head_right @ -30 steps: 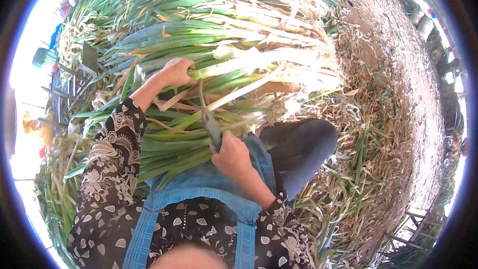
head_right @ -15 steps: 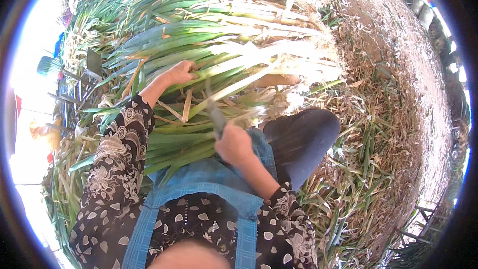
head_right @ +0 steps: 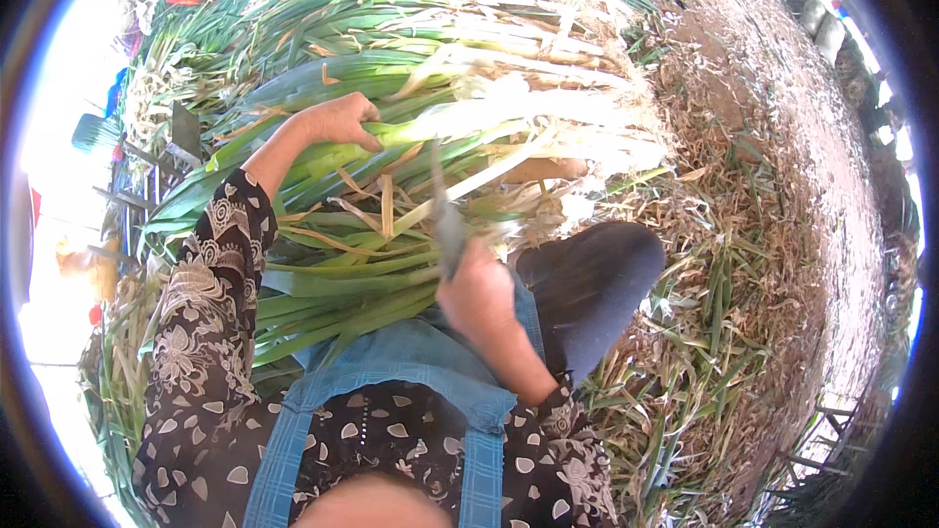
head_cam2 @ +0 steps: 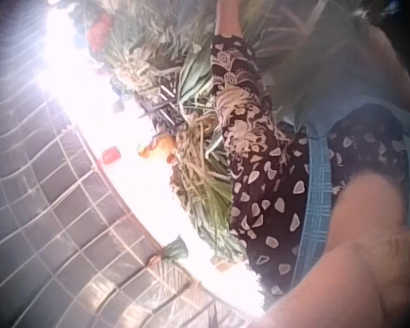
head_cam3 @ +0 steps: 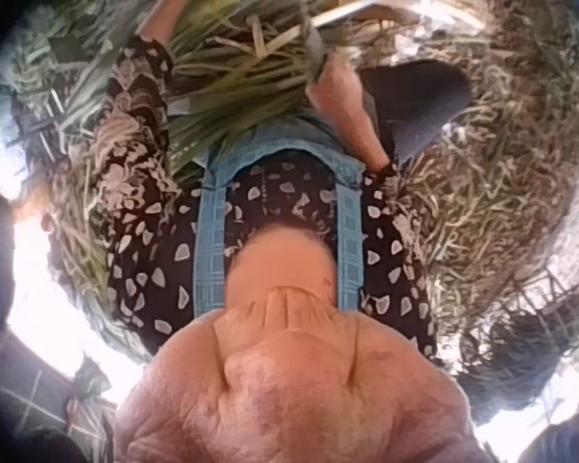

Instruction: The person sits cross-legged on the ground and uses a knife to trim the root ends of a large bundle of green onions. The trimmed roots are discarded to the side, and the cleaned onions are gathered into a neat bundle.

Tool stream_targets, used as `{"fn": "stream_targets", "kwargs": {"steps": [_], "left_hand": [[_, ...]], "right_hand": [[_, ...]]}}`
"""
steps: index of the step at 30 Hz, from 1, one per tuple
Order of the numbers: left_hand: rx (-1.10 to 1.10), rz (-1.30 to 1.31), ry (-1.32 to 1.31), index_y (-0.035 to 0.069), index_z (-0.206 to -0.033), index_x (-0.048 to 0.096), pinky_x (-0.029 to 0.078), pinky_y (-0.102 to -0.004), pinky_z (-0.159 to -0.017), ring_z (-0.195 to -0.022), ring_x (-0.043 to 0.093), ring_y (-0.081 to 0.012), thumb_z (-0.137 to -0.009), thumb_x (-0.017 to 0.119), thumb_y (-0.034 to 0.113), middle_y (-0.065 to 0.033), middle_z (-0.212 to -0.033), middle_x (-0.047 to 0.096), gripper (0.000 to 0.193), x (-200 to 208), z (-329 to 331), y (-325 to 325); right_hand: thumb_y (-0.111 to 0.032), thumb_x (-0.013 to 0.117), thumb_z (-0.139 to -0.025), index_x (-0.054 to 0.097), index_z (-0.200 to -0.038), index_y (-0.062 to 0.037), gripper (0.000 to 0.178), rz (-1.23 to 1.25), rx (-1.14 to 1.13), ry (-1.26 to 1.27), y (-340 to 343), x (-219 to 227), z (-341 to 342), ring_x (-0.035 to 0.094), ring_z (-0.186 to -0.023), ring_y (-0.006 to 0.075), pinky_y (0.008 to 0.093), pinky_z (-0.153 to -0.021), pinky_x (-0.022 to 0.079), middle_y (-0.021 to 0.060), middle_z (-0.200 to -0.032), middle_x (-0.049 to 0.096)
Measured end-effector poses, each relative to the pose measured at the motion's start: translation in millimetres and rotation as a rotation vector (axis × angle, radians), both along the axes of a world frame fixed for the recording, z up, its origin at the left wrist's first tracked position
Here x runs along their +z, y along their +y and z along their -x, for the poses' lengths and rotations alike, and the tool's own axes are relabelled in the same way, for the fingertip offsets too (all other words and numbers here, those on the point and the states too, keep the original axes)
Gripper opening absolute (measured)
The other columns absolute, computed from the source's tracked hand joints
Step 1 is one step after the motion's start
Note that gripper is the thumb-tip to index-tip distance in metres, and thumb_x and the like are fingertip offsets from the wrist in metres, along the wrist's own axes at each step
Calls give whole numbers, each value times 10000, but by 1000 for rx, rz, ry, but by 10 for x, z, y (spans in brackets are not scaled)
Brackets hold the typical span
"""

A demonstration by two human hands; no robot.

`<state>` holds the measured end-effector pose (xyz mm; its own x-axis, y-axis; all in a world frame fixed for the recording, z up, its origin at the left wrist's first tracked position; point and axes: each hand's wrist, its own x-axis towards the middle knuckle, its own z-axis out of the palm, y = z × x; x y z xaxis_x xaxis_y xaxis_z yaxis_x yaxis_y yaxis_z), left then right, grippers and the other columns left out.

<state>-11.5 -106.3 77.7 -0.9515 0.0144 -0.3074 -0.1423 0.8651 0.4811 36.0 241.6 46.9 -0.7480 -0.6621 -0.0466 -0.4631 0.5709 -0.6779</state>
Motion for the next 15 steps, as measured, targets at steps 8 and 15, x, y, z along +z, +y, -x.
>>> {"fn": "stream_targets", "kwargs": {"steps": [8,15], "left_hand": [[-42,95,-90,-65,-872,644,481,-407,-678,-706,612,-262,-676,753,456,-204,-771,645,567,-201,-279,209],[126,208,-144,26,-1047,600,468,-478,-868,-997,597,-409,-744,708,347,-265,-1020,631,455,-480,-897,506]], "right_hand": [[-287,655,-836,567,-976,82,404,-186,-325,-84,202,-219,480,642,-847,459,475,-769,524,288,-850,653],[-263,617,-829,530,-1045,97,430,-218,-398,-92,259,-319,686,652,-925,426,468,-835,523,304,-948,649]]}}
